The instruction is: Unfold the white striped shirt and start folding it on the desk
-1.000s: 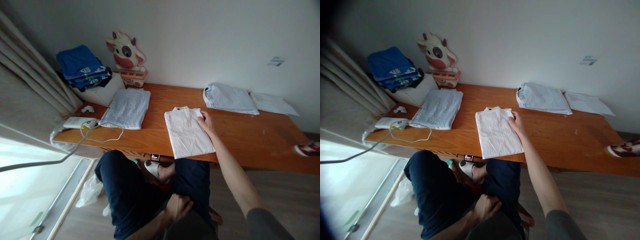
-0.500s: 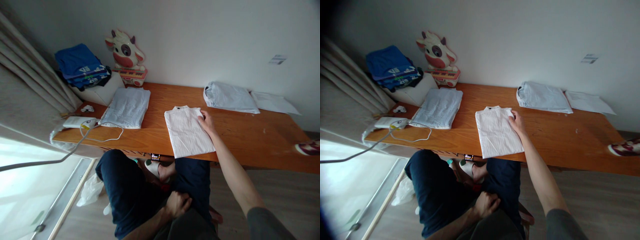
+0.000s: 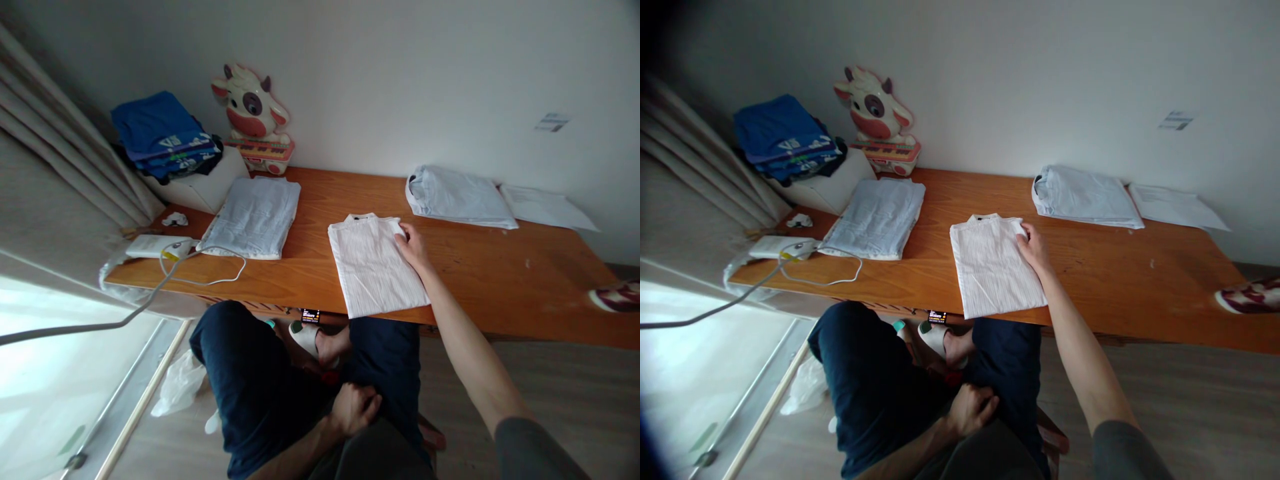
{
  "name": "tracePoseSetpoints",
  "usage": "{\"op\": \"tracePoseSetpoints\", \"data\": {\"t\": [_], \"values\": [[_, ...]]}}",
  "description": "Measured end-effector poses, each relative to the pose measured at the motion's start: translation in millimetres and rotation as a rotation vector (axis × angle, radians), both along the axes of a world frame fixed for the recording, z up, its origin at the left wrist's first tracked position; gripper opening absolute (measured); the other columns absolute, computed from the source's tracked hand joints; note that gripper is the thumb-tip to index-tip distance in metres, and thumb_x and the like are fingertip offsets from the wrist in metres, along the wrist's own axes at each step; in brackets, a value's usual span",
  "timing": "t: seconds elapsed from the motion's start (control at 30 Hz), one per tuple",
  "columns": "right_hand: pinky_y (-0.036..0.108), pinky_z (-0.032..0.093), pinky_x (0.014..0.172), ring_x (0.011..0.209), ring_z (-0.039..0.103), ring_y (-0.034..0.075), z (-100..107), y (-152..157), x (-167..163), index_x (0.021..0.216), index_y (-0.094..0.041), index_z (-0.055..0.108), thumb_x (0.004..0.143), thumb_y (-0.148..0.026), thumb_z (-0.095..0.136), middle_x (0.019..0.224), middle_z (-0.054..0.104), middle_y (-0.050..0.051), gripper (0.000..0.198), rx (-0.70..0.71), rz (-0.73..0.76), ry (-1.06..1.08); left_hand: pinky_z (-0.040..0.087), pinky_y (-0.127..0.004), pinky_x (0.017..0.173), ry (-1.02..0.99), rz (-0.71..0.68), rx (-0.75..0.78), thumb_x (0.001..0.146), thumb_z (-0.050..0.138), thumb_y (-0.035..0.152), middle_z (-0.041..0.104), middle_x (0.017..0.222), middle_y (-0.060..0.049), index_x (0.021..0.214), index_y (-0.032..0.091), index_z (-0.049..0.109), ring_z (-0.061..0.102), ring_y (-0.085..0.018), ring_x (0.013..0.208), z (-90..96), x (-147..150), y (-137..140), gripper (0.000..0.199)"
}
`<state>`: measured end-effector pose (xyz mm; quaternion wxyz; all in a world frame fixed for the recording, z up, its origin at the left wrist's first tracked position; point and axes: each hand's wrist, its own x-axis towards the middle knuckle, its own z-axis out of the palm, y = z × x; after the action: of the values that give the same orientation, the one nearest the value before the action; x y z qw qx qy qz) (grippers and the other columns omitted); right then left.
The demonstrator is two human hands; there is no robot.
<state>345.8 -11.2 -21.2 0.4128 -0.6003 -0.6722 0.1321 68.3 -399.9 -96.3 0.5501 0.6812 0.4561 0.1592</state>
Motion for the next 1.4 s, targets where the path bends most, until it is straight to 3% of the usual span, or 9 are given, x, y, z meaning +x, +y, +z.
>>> {"op": "tracePoseSetpoints", "data": {"t": [0.2,0.47,1.1,1.4], "values": [[0.057,0.058,0.108,0.116,0.073,0.036,-0.1,0.0,0.0,0.136,-0.024,0.070,0.092,-0.044,0.062,0.132,0.078,0.012,0.049,-0.009,-0.016,-0.016,0.034,-0.035,0.063,0.014,-0.011,0.029,0.105,0.039,0.072,0.063,0.066,-0.007,0.073,0.026,0.068,0.056,-0.022,0.060,-13.8,1.9,-5.2,0.064],[0.054,0.058,0.107,0.115,0.074,0.035,0.1,-0.8,0.3,0.138,-0.019,0.069,0.094,-0.045,0.059,0.132,0.078,0.015,0.052,-0.004,-0.002,-0.047,0.022,-0.032,0.059,0.091,-0.068,0.184,0.110,0.039,0.054,0.057,0.065,-0.001,0.074,0.022,0.057,0.042,-0.013,0.056,-44.8,8.8,-14.5,0.052],[0.055,0.057,0.108,0.116,0.073,0.036,3.1,-1.0,-1.6,0.139,-0.019,0.068,0.093,-0.044,0.060,0.134,0.077,0.016,0.053,-0.040,-0.017,-0.041,0.023,-0.032,0.059,0.096,-0.073,0.212,0.112,0.040,0.051,0.058,0.064,-0.001,0.075,0.021,0.061,0.040,-0.013,0.054,-44.4,7.8,-15.0,0.052],[0.054,0.058,0.106,0.116,0.074,0.035,1.1,0.2,-1.8,0.137,-0.019,0.069,0.092,-0.042,0.059,0.132,0.078,0.015,0.051,-0.026,-0.024,-0.052,0.025,-0.033,0.060,0.116,-0.107,0.211,0.113,0.036,0.054,0.063,0.067,-0.003,0.078,0.021,0.062,0.050,-0.014,0.057,-46.7,7.9,-13.8,0.055]]}}
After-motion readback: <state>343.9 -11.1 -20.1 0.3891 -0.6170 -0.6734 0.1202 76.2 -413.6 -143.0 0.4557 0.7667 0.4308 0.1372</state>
